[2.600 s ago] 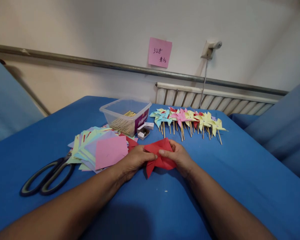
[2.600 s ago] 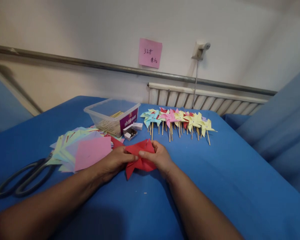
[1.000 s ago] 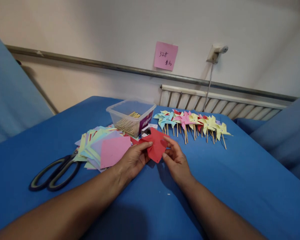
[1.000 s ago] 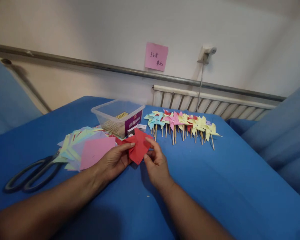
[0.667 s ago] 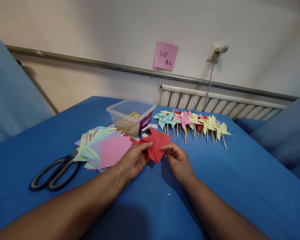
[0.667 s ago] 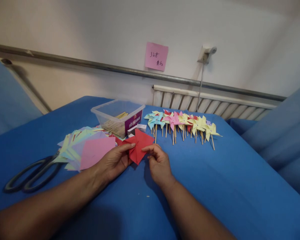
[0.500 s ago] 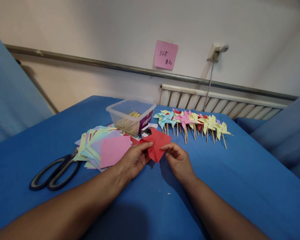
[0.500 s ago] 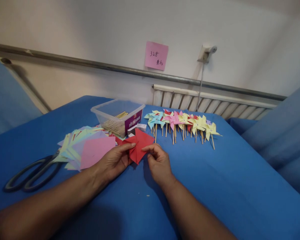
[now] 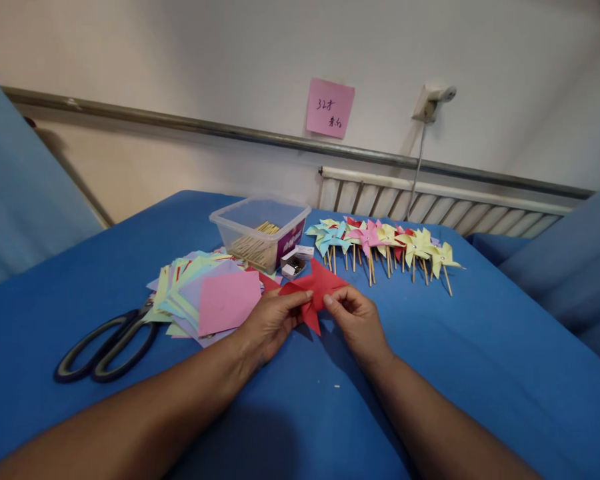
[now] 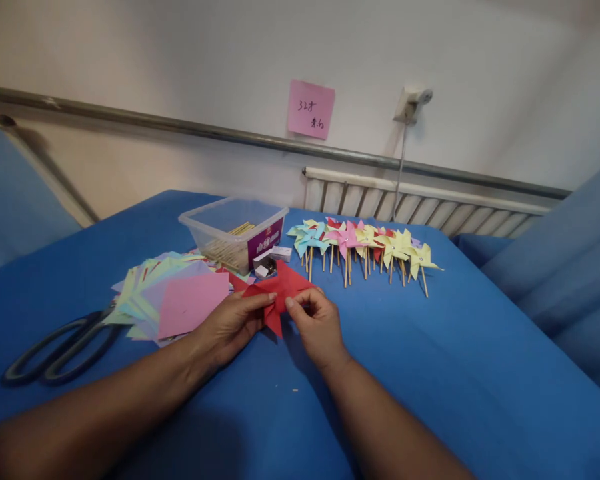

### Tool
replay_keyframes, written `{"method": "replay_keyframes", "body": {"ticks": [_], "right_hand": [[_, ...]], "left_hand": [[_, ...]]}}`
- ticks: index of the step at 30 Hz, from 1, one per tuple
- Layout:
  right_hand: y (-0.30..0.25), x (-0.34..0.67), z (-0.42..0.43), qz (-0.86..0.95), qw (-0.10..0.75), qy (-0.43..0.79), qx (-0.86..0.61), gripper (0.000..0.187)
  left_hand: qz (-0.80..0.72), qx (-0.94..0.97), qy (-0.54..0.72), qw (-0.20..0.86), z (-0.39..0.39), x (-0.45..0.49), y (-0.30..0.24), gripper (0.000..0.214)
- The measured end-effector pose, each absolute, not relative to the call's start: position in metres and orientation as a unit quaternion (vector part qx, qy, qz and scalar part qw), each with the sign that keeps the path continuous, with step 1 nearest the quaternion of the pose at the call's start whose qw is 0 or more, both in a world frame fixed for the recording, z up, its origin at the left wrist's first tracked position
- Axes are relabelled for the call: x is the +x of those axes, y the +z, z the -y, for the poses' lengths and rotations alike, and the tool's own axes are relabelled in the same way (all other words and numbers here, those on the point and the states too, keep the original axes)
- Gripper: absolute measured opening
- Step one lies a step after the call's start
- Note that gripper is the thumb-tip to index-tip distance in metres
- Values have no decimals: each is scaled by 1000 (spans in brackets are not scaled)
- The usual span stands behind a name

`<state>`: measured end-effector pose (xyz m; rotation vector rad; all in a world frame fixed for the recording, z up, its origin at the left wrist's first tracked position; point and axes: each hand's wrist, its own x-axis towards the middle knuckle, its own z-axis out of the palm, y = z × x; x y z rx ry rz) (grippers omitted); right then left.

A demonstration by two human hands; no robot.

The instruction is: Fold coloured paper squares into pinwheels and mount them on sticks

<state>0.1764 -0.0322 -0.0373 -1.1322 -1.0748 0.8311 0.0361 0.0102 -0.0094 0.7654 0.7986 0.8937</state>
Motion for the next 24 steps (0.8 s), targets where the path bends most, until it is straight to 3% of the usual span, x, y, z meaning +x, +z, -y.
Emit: {"method": "replay_keyframes", "body": {"ticks": [9,24], "right_hand": [[-43,176,28,470,639,305,-528,24],[-41,174,29,461,632,312,-539,26]], "left_hand": [[-366,365,397,758,-10,37,-10,26],[-388,379,385,747,-8,39,-10,25]]}}
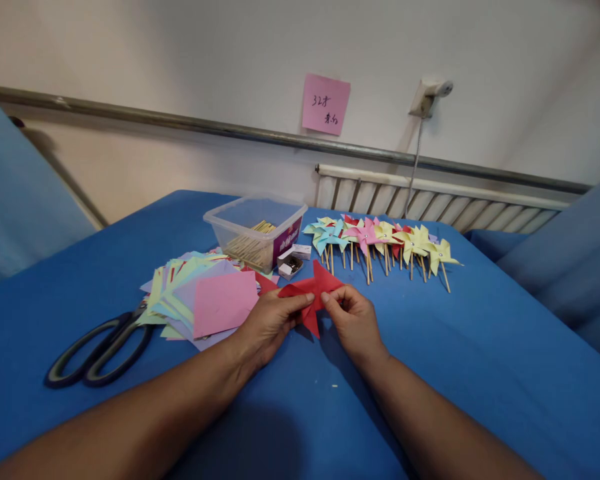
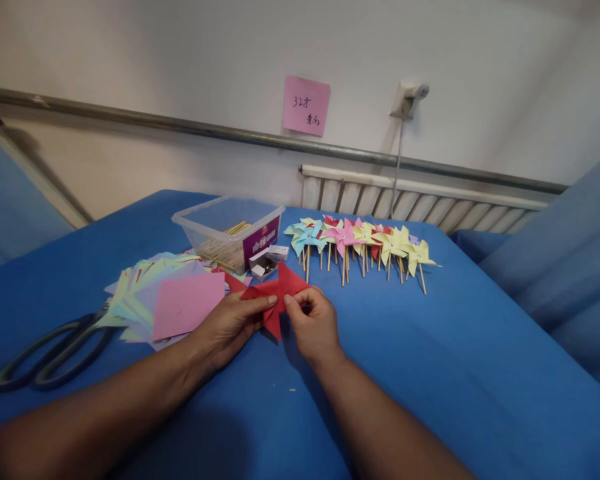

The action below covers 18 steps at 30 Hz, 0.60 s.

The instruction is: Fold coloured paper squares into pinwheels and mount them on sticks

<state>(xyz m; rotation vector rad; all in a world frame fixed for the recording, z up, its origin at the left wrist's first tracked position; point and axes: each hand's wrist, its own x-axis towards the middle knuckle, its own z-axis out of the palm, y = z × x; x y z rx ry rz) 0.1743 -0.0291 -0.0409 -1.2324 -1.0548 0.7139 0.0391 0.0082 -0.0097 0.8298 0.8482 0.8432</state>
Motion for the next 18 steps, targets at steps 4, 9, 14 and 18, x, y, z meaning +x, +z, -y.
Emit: {"method": "replay_keyframes", "body": {"ticks": [4,9,14,18], "right_hand": [[-42,175,28,460,632,314,-539,27],[-44,175,28,462,631,315,-538,26],[-45,175,28,460,628,318,-541,26],[-44,174,28,452,629,329,-540,26]], "left_hand": [[-386,376,387,748,-8,39,-10,26],[-391,380,383,746,-8,39,-10,25],[-394,387,386,739,-9,39,-12,25],[-393,400,388,732,-7,39,-12,24]]}}
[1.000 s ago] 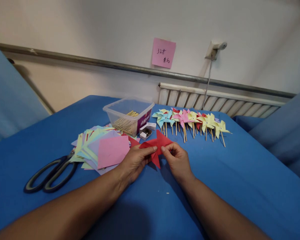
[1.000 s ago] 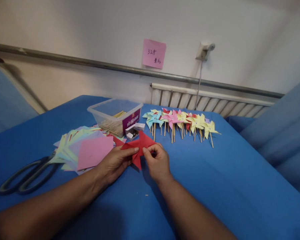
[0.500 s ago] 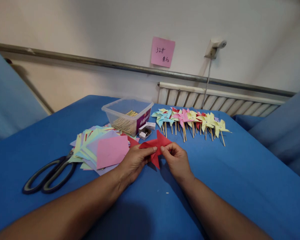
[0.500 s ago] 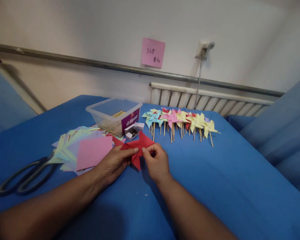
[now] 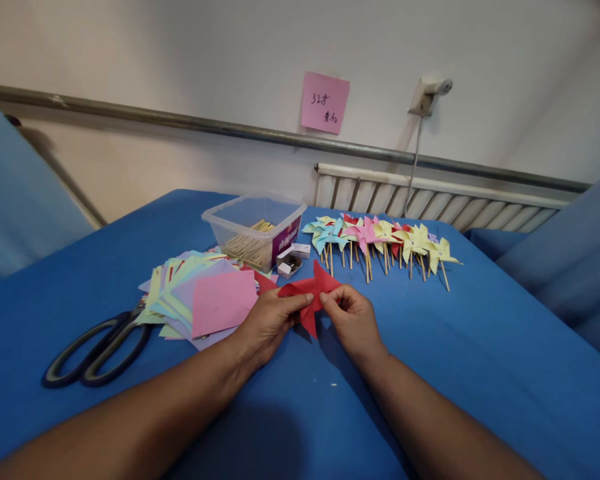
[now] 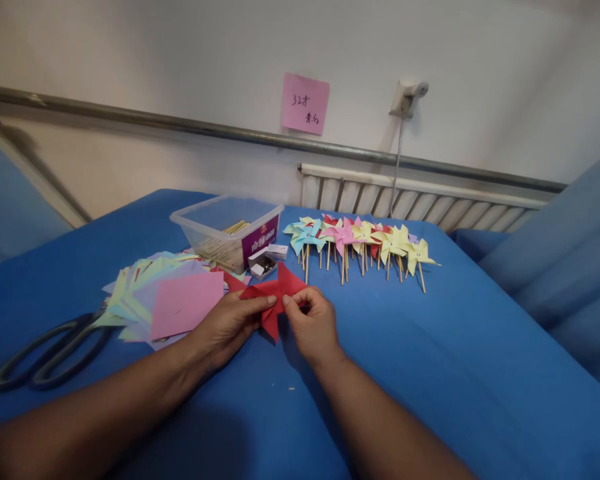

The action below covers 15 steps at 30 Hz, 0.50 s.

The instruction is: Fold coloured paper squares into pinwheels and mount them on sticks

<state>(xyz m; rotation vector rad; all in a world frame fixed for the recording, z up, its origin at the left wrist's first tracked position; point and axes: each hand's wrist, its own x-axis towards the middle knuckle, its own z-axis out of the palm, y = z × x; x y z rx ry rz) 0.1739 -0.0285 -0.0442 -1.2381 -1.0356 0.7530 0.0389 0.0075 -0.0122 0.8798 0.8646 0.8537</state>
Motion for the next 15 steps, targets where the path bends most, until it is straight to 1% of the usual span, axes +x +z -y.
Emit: {"method": "replay_keyframes", "body": {"ticks": [3,5,7,11,12,15], "right_hand": [[-39,175,29,418,653,361,-518,20],[-34,179,30,383,680,388,-490,28],[-29,184,31,365,682,431,-465,37],[-24,192,33,399,596,550,-428,38],[-24,193,34,413,574,563,-427,39],[-25,194,34,437,529,576,-445,42]], "left_hand": [[-395,414,381,726,-6,38,-10,20],[-397,430,362,725,-6,37,-7,18],[-404,455,336,719,-6,36,-4,16],[-421,514,281,692,-8,32,1,6],[-424,528,266,686,-8,32,1,4],[-429,559,232,670,-8,30,2,9]]}}
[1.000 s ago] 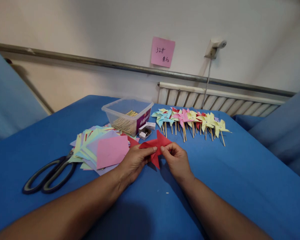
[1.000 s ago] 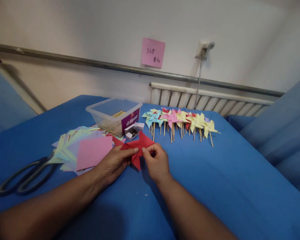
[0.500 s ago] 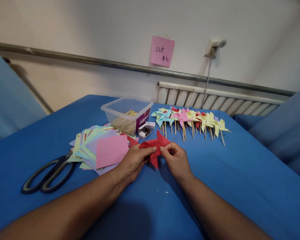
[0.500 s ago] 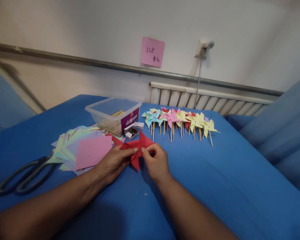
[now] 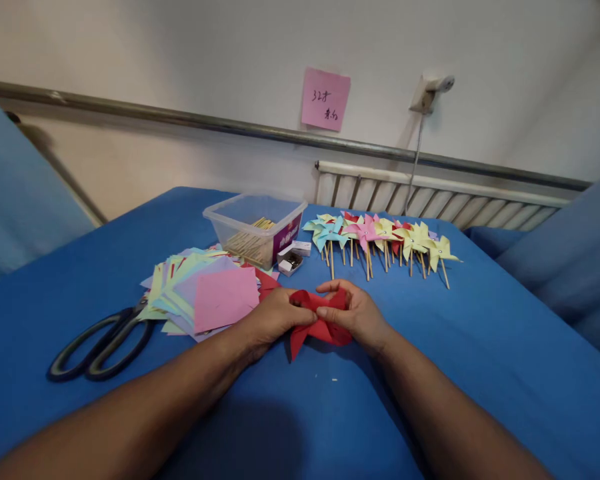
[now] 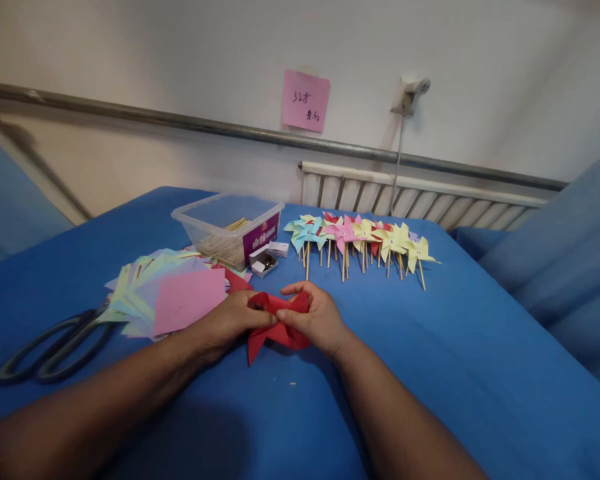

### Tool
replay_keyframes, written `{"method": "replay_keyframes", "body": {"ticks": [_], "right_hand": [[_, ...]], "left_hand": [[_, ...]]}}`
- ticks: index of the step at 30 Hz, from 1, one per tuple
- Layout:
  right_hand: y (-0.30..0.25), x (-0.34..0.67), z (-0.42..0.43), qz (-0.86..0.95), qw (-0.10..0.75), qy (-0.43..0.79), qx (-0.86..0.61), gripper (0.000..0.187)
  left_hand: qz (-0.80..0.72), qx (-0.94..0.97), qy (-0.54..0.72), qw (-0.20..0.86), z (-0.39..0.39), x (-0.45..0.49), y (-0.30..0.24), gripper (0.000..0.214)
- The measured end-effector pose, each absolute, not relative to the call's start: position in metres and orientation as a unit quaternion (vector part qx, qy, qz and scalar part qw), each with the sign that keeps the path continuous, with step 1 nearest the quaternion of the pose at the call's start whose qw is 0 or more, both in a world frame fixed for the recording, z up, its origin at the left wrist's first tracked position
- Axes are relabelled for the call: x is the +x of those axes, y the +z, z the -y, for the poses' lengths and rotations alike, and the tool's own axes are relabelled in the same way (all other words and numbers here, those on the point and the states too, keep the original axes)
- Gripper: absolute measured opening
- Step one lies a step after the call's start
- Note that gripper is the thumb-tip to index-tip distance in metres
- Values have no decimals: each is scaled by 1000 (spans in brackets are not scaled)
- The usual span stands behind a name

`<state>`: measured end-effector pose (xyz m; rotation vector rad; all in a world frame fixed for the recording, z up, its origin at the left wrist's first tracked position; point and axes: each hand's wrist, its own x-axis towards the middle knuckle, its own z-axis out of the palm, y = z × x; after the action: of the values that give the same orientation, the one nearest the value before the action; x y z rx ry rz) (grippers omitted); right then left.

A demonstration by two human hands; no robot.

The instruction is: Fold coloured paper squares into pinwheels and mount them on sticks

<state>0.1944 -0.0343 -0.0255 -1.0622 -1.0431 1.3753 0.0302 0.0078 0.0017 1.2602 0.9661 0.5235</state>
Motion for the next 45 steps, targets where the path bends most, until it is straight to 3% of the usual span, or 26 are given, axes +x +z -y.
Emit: {"method": "replay_keyframes", "body": {"ticks": [6,11,17,29,33,39,45], "right_hand": [[-29,184,32,377,580,550,-468,38],[-32,172,30,267,686,517,-437,35],[-35,165,30,228,732,485,-420,33],[-32,158,36,244,703,538,-396,36],[-31,165,37,304,701,491,-419,33],[-31,166,40,415,690,470,-361,50],[-34,172,40,540,630,377,-412,28]], "left_hand": [[-462,537,275,650,-7,33,-4,15],[-405,407,352,739,2,39,-5,20],[-368,346,370,780,15,46,-10,23],[-370,334,420,758,13,48,-11,23],[-371,322,430,757,2,42,-8,20],[-367,268,425,783,-13,32,0,20],[-362,261,419,791,-14,30,-1,16]]}}
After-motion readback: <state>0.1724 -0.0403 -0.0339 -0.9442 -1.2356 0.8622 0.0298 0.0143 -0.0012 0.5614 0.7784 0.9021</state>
